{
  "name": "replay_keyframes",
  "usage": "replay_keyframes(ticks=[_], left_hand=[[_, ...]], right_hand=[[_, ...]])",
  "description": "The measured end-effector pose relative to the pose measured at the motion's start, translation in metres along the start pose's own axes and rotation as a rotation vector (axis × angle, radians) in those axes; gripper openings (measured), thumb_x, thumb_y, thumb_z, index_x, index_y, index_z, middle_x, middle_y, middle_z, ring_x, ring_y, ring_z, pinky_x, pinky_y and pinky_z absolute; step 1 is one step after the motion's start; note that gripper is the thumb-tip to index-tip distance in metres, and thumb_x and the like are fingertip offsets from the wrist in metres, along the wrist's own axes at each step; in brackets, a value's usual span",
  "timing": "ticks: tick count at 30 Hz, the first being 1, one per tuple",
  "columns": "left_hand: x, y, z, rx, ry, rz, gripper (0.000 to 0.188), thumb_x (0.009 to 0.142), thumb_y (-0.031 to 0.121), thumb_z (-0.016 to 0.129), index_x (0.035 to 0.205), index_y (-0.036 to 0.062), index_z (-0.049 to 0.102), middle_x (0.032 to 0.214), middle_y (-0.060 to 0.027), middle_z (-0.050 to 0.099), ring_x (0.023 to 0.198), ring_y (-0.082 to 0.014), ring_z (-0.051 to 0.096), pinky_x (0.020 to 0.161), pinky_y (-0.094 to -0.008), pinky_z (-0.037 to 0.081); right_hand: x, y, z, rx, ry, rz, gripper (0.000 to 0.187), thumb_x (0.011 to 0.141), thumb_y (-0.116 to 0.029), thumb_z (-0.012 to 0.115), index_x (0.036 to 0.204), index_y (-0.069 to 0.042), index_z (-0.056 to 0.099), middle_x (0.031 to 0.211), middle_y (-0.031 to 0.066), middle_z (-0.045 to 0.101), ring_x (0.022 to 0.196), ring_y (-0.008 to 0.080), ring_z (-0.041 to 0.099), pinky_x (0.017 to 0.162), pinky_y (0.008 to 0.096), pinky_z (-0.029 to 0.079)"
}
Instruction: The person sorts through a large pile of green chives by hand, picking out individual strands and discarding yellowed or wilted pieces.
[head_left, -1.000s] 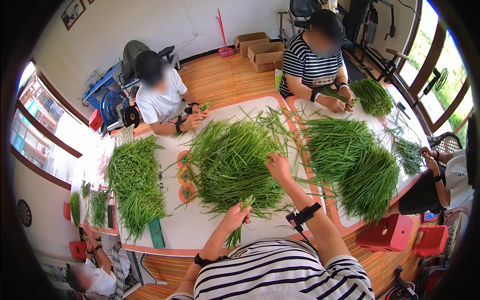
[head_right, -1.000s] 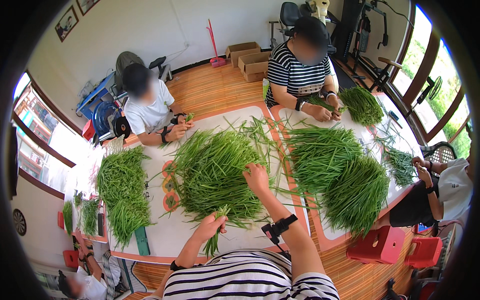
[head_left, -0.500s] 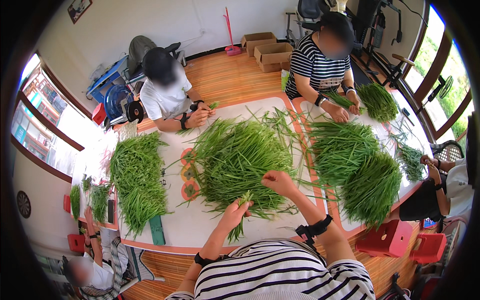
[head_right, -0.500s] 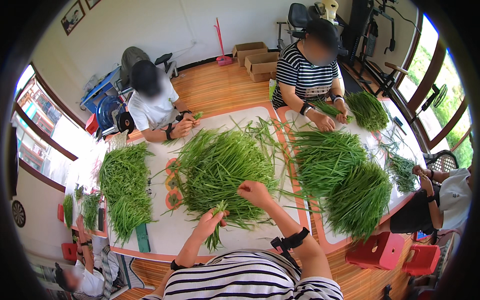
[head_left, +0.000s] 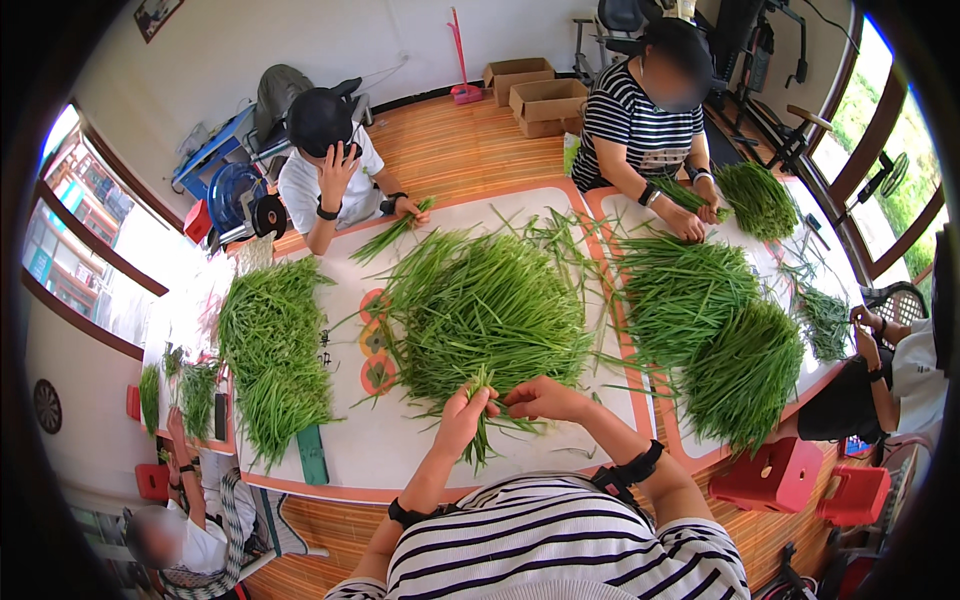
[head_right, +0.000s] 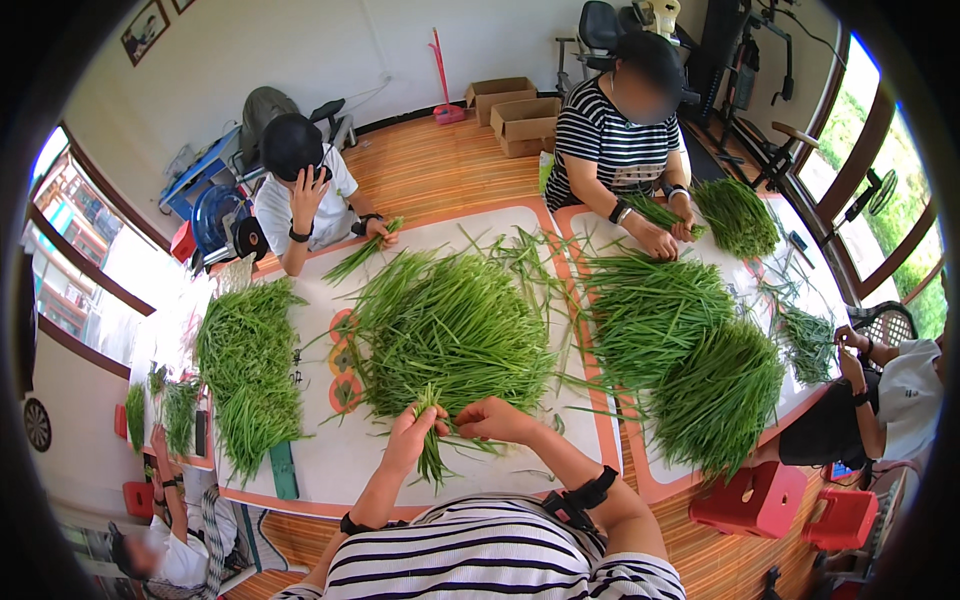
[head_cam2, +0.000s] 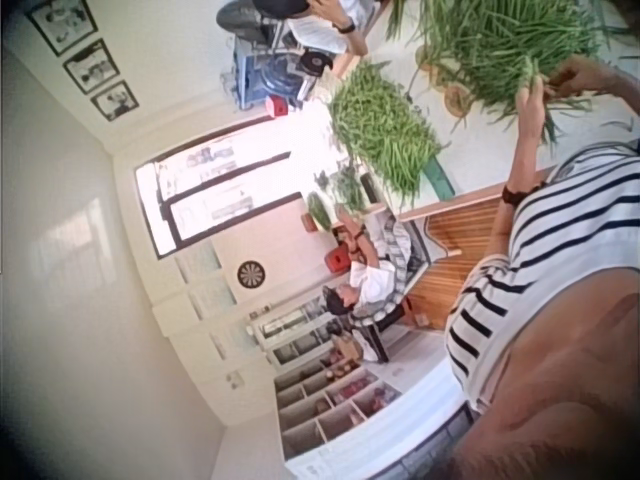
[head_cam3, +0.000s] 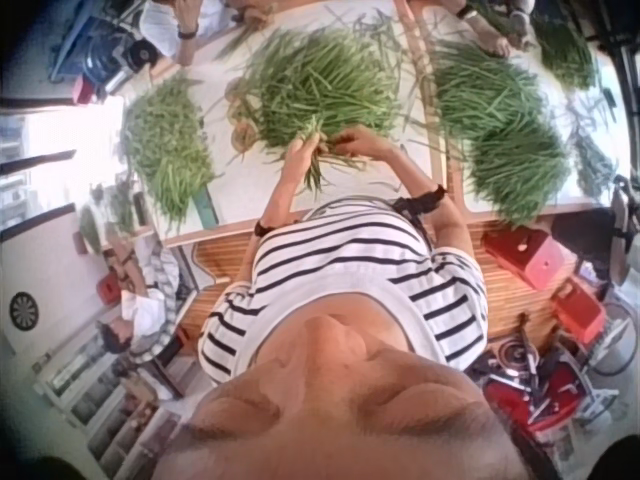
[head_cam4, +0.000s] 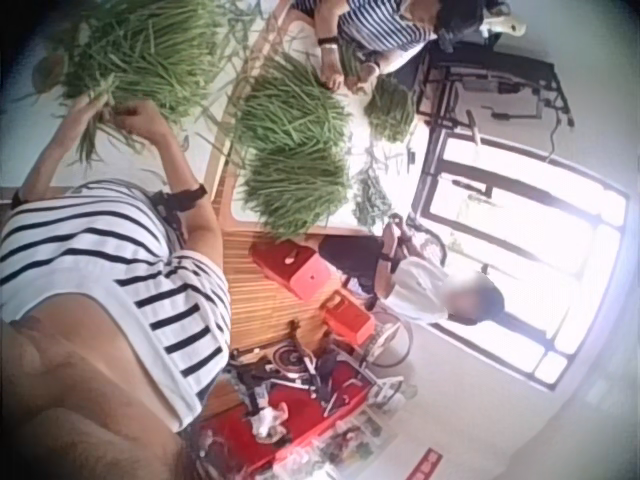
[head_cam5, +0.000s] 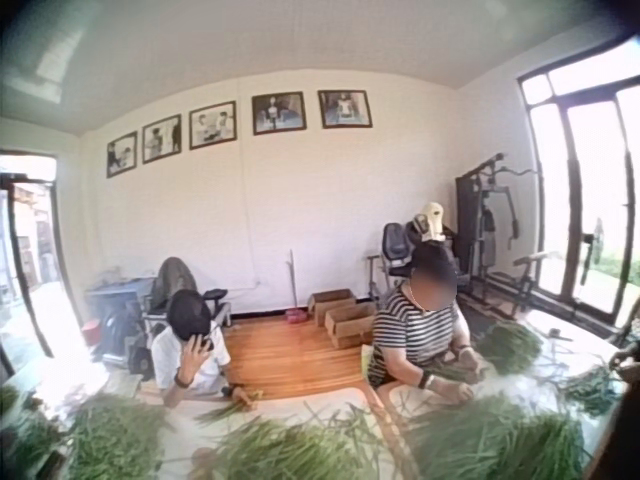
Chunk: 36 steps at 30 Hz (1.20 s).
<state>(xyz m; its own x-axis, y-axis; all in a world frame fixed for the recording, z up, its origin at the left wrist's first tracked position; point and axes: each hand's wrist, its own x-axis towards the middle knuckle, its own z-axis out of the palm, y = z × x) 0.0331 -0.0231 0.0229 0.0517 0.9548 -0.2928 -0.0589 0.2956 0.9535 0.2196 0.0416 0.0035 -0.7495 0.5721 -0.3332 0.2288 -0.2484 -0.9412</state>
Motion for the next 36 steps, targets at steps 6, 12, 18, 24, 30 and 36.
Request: replay_keyframes(ticks=[6, 12, 18, 24, 30, 36], left_hand=[[-0.001, -0.004, -0.003, 0.042, 0.033, 0.027, 0.026, 0.093, 0.025, 0.045, 0.095, 0.0003, 0.055, 0.073, -0.0055, 0.058, 0.069, -0.0121, 0.054, 0.068, -0.0248, 0.043], [0.001, -0.010, -0.010, 0.205, 0.111, -0.034, 0.026, 0.094, 0.024, 0.043, 0.096, -0.0005, 0.053, 0.077, -0.0078, 0.060, 0.070, -0.0130, 0.057, 0.066, -0.0268, 0.046], [0.000, -0.017, -0.012, 0.295, 0.104, -0.166, 0.028, 0.094, 0.022, 0.040, 0.103, -0.0028, 0.050, 0.092, -0.0105, 0.060, 0.070, -0.0157, 0.060, 0.065, -0.0281, 0.049], [0.000, -0.003, 0.006, 0.634, -0.067, -0.089, 0.027, 0.094, 0.022, 0.041, 0.106, 0.0002, 0.051, 0.083, -0.0076, 0.059, 0.072, -0.0158, 0.056, 0.068, -0.0273, 0.046], [0.004, -0.020, 0.002, 0.172, -0.247, -0.192, 0.020, 0.093, 0.021, 0.044, 0.093, 0.0019, 0.050, 0.072, -0.0037, 0.054, 0.059, -0.0110, 0.051, 0.059, -0.0257, 0.045], [0.001, -0.026, -0.002, 0.156, -0.268, -0.329, 0.020, 0.091, 0.022, 0.046, 0.085, 0.0039, 0.049, 0.065, -0.0002, 0.047, 0.057, -0.0099, 0.047, 0.056, -0.0251, 0.044]], right_hand=[[-0.008, -0.005, -0.008, 0.029, -0.047, 0.134, 0.025, 0.081, -0.022, 0.062, 0.095, -0.002, 0.064, 0.074, 0.0010, 0.062, 0.067, 0.0086, 0.055, 0.060, 0.0232, 0.045], [-0.011, 0.006, -0.012, -0.094, 0.076, 0.055, 0.024, 0.080, -0.025, 0.062, 0.089, -0.003, 0.064, 0.072, 0.0022, 0.063, 0.062, 0.0114, 0.056, 0.059, 0.0258, 0.046], [-0.006, 0.030, -0.019, -0.763, 0.313, -0.021, 0.021, 0.072, -0.024, 0.061, 0.080, -0.005, 0.066, 0.071, 0.0092, 0.064, 0.062, 0.0229, 0.060, 0.060, 0.0324, 0.047], [-0.011, -0.013, 0.006, -0.491, -0.027, -0.063, 0.022, 0.072, -0.027, 0.060, 0.077, -0.006, 0.066, 0.070, 0.0094, 0.064, 0.062, 0.0238, 0.060, 0.058, 0.0328, 0.047], [-0.006, -0.005, 0.005, -0.597, 0.123, -0.093, 0.026, 0.074, -0.031, 0.064, 0.084, -0.007, 0.066, 0.069, 0.0055, 0.064, 0.059, 0.0155, 0.057, 0.056, 0.0285, 0.045], [-0.007, 0.002, 0.001, -0.479, 0.097, -0.089, 0.027, 0.074, -0.031, 0.065, 0.086, -0.007, 0.066, 0.068, 0.0066, 0.063, 0.060, 0.0155, 0.056, 0.056, 0.0285, 0.044]])
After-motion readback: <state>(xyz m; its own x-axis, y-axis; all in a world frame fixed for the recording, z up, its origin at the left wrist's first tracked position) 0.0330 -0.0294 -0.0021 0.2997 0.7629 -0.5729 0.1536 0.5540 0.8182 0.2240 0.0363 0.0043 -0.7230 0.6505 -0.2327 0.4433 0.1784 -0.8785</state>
